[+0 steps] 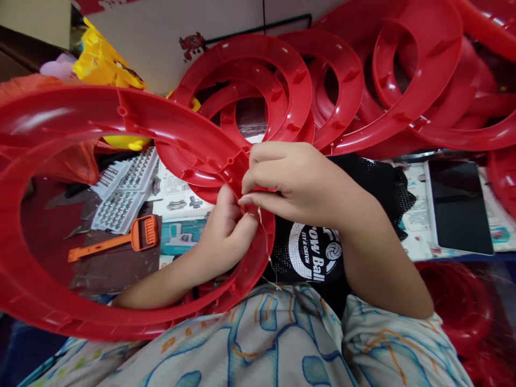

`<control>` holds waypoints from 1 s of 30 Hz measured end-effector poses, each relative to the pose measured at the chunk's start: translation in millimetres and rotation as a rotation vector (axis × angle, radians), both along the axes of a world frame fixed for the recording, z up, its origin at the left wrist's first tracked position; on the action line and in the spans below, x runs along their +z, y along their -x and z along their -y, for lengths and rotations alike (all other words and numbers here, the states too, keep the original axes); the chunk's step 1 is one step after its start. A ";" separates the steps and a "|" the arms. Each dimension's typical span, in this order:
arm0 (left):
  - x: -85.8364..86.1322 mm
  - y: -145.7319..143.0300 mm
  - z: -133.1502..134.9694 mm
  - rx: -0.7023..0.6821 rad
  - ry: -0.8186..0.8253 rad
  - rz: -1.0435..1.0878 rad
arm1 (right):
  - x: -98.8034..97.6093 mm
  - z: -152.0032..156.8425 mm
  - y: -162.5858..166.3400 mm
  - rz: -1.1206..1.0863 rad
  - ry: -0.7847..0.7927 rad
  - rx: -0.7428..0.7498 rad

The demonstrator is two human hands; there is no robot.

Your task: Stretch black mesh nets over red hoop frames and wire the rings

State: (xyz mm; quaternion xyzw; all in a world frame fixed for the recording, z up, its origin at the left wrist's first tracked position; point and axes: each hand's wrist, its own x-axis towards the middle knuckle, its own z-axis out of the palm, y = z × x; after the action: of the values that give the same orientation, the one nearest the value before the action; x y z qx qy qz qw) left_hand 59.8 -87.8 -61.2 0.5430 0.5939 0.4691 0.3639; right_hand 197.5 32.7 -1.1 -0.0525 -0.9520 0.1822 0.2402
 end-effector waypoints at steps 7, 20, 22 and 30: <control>13.0 3.7 -8.9 0.046 0.092 -0.085 | 4.0 14.7 -2.3 0.071 -0.260 -0.035; 14.3 7.4 -13.7 -0.011 0.247 -0.122 | -1.9 18.2 3.6 0.076 -0.297 0.047; 14.9 8.1 -14.3 -0.016 0.250 -0.122 | -2.8 18.0 3.7 0.075 -0.283 0.054; 15.9 10.8 -11.7 0.016 0.188 -0.091 | -7.3 10.5 8.9 0.067 -0.244 0.074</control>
State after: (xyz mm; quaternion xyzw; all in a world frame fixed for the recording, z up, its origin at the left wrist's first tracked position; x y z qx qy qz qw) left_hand 48.9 -76.1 -45.3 0.5226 0.6554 0.3890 0.3822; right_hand 188.6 22.2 -8.4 0.0062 -0.9758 0.0721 0.2062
